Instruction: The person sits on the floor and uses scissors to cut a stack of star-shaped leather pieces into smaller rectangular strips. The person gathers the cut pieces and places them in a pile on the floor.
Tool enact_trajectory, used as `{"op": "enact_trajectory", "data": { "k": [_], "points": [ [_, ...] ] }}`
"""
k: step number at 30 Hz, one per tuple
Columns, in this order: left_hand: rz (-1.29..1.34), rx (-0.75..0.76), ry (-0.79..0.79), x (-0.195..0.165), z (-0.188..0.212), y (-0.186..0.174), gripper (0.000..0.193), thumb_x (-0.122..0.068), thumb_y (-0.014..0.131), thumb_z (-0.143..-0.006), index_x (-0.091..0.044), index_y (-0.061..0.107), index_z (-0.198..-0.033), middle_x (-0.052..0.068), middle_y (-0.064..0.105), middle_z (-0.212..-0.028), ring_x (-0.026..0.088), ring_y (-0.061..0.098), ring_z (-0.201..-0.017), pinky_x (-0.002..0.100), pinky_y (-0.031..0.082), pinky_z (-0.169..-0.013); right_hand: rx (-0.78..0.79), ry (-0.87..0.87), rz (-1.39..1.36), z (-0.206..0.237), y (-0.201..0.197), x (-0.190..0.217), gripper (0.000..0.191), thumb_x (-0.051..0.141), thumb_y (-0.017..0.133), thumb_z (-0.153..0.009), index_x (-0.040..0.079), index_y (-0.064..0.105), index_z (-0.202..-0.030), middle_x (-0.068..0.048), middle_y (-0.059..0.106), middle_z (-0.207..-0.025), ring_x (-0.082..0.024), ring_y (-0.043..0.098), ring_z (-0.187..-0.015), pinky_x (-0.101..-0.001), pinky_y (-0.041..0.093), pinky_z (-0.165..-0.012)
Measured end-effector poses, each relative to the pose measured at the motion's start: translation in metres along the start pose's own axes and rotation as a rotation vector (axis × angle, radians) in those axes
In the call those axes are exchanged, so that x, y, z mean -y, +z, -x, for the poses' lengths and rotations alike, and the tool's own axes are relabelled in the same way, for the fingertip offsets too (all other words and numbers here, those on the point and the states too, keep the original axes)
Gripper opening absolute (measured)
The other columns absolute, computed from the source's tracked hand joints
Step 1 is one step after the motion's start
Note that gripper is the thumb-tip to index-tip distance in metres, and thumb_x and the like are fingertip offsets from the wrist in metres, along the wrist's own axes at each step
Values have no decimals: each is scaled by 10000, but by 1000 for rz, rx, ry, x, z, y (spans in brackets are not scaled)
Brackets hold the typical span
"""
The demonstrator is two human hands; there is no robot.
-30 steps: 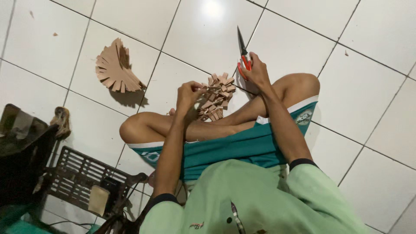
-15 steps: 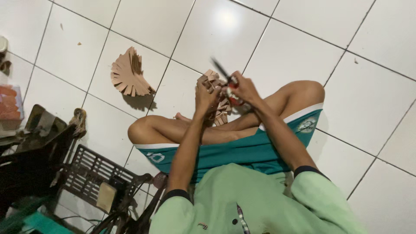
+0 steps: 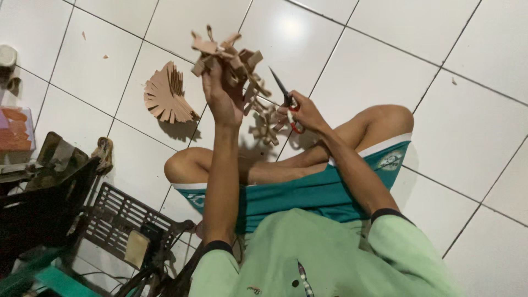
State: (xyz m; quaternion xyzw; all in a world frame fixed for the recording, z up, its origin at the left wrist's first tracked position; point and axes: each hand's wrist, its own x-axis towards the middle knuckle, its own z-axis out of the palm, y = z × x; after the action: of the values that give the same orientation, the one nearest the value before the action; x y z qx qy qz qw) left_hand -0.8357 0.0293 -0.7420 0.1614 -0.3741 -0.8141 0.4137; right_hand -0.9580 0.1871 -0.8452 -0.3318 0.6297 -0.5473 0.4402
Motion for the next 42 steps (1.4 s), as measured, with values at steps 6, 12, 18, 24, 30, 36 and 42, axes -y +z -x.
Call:
{"op": "enact_trajectory", "data": {
  "k": [6,12,18,24,30,36,42],
  "points": [
    [140,259,158,-48,-8,36,297,-290,533,-1208,-19,559,-1326,187,697,-1129,269,725,-1093,373,631,-781,-375,-40,-217,-10,-22,-22,293,217,759,-973,60,525,-1053,-61,710,-914,-126,724,-856,-283,591,-624],
    [415,346,421,-184,3,-27,446,-416,538,-1006,-72,503,-1288,145,695,-1211,198,729,-1037,365,656,-785,-610,48,-98,-5,-36,-30,318,264,775,-985,75,526,-1042,-42,725,-884,-106,747,-810,-262,561,-546],
    [-644,-582,419,-181,82,-96,506,-361,566,-1060,14,608,-1396,195,711,-1169,186,707,-861,311,639,-676,-496,152,146,-9,-26,-43,359,282,814,-949,57,569,-1082,-53,628,-710,-123,584,-556,-309,441,-449],
    [-2010,-607,-182,-94,98,-107,606,-290,734,-905,71,481,-1321,266,479,-1417,408,528,-1295,543,417,-1128,-480,93,268,-11,-19,-41,460,382,799,-956,18,537,-1056,-42,662,-679,-87,630,-544,-250,474,-441],
    [-1892,137,-146,29,53,-91,398,-71,668,-863,-30,624,-1257,206,661,-1238,346,662,-1060,500,510,-946,-335,299,31,14,-16,-16,475,492,648,-1029,28,735,-1082,-105,595,-623,-119,563,-461,-274,444,-427],
    [-1972,464,-127,63,38,-91,297,-129,703,-922,-60,639,-1203,191,683,-1088,393,645,-1062,542,475,-1017,-246,129,144,32,-9,-24,552,523,689,-963,0,707,-1138,-45,589,-705,-87,498,-496,-257,399,-417],
    [-1879,499,308,62,48,-102,294,-171,704,-910,-85,624,-1180,153,690,-1080,369,656,-1039,546,483,-951,377,101,-837,29,-18,-35,1004,784,271,-1001,-106,551,-1370,-115,616,-777,-101,494,-467,-265,452,-406]
  ]
}}
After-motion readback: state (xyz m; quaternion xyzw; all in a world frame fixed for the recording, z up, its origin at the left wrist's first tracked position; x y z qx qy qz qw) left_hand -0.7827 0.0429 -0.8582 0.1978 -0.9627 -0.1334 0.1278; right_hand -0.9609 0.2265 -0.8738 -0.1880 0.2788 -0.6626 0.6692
